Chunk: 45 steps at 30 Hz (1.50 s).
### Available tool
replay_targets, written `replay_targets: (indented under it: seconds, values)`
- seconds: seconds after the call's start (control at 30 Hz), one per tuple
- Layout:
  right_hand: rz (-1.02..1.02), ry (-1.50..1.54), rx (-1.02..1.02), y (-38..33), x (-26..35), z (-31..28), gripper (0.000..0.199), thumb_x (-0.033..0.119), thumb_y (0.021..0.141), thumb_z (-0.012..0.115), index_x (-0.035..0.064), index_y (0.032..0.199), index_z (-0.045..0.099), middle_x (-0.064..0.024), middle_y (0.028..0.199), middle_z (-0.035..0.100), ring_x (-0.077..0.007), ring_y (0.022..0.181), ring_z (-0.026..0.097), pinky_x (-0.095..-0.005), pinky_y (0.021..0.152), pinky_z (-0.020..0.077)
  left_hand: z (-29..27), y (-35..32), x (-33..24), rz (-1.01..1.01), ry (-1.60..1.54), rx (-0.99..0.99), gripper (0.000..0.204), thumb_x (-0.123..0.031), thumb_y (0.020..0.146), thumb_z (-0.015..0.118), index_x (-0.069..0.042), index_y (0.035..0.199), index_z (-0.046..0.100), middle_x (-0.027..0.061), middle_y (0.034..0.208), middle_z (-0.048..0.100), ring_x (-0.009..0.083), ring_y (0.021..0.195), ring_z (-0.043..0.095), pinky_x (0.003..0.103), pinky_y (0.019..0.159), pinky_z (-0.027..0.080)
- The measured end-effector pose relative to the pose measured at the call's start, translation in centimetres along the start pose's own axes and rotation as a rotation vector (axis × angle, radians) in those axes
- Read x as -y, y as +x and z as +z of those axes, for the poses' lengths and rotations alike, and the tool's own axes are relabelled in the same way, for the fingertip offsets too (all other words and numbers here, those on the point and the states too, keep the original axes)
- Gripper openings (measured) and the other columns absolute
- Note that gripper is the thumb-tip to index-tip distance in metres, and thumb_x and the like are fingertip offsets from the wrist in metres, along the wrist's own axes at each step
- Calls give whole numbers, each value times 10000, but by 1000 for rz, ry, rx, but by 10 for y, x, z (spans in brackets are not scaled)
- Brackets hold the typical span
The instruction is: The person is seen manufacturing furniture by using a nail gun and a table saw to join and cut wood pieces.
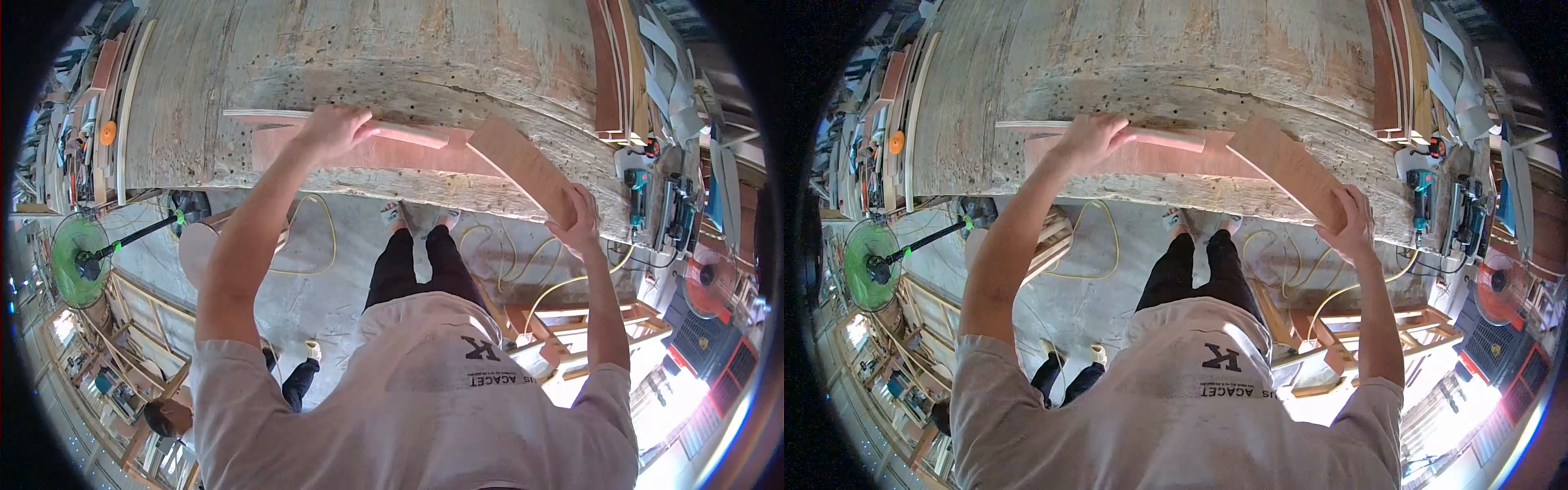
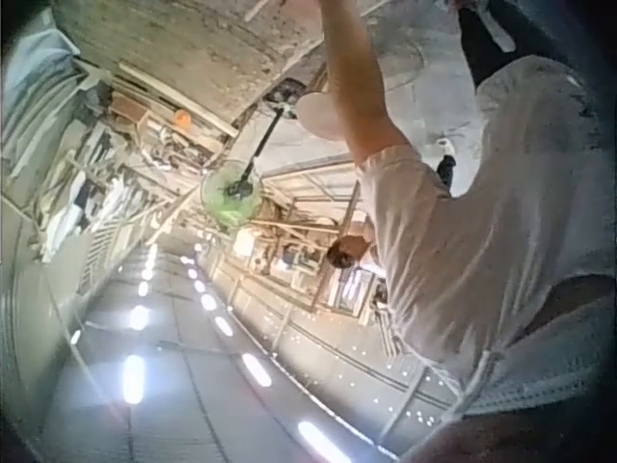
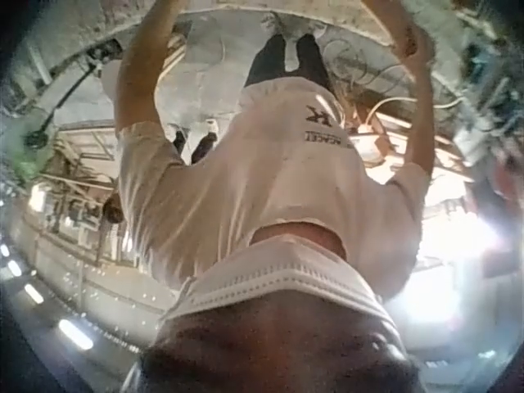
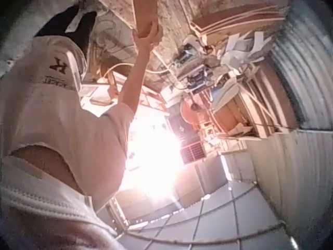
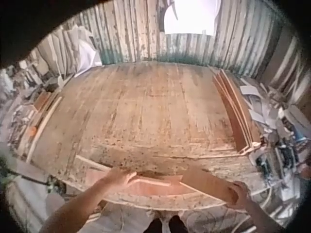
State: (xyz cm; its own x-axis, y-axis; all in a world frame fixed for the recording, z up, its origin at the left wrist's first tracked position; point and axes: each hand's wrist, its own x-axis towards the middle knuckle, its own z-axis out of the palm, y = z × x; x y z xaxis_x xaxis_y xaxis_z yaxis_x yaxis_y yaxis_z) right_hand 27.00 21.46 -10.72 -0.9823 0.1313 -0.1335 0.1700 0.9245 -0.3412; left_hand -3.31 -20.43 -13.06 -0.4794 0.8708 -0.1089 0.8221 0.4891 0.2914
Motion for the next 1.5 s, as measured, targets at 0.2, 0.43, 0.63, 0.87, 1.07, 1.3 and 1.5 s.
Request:
replay_targets:
  seconds: [0.2, 0.43, 0.63, 0.87, 1.07, 1.3, 1.5]
  values:
    - [-3, 92, -20, -17, -16, -4, 842, 254, 554, 863, 139, 1293, 475, -113, 1319, 425, -327, 1210, 433, -444, 1007, 391, -62, 18, 14, -585, -163, -541, 400, -427, 948, 462, -94, 1085, 633, 208, 868, 665, 386, 763, 645, 448, 655, 522]
    - [-145, 56, 5, -5, -31, 12, 812, 280, 557, 857, 130, 1265, 490, -119, 1310, 436, -343, 1203, 438, -454, 1010, 381, 36, -59, 81, -1178, -954, -984, 480, -417, 965, 471, 40, 960, 618, 180, 780, 662, 254, 705, 632, 374, 501, 462]
    - [-232, 18, 59, 30, -24, 13, 769, 286, 576, 826, 122, 1248, 490, -118, 1314, 431, -355, 1213, 418, -474, 1037, 345, 87, -101, 39, -1505, -1355, -777, 436, -396, 968, 474, -7, 804, 580, 86, 660, 612, 188, 516, 581, 303, 411, 480]
    - [-307, -18, 82, 49, -50, 43, 780, 253, 545, 835, 95, 1229, 494, -134, 1337, 419, -344, 1247, 400, -469, 1062, 324, 58, -71, -33, -513, -179, -362, 496, -341, 745, 761, -45, 1103, 587, 150, 1088, 629, 334, 1007, 601, 396, 846, 496]
    - [-349, -84, 121, 77, -41, 54, 785, 291, 562, 824, 109, 1253, 499, -105, 1376, 403, -314, 1287, 372, -471, 1114, 245, 68, 1, -54, -213, -91, -121, 937, -338, 598, 836, -114, 1377, 366, 127, 1387, 399, 336, 1308, 345, 523, 1117, 236]
    - [-309, -47, 133, 106, -39, 71, 778, 289, 556, 831, 148, 1252, 513, -94, 1373, 409, -302, 1283, 379, -462, 1108, 261, 68, 17, -51, -219, -48, 0, 1007, -403, 555, 847, -111, 1386, 358, 99, 1381, 403, 289, 1302, 364, 536, 1087, 256]
    - [-343, -1, 57, 103, -37, 70, 773, 243, 540, 836, 160, 1241, 522, -94, 1334, 442, -304, 1247, 415, -452, 1084, 297, 74, 34, -60, -123, -33, -19, 1009, -503, 553, 825, -110, 1373, 388, 99, 1347, 423, 280, 1271, 393, 519, 1065, 278]
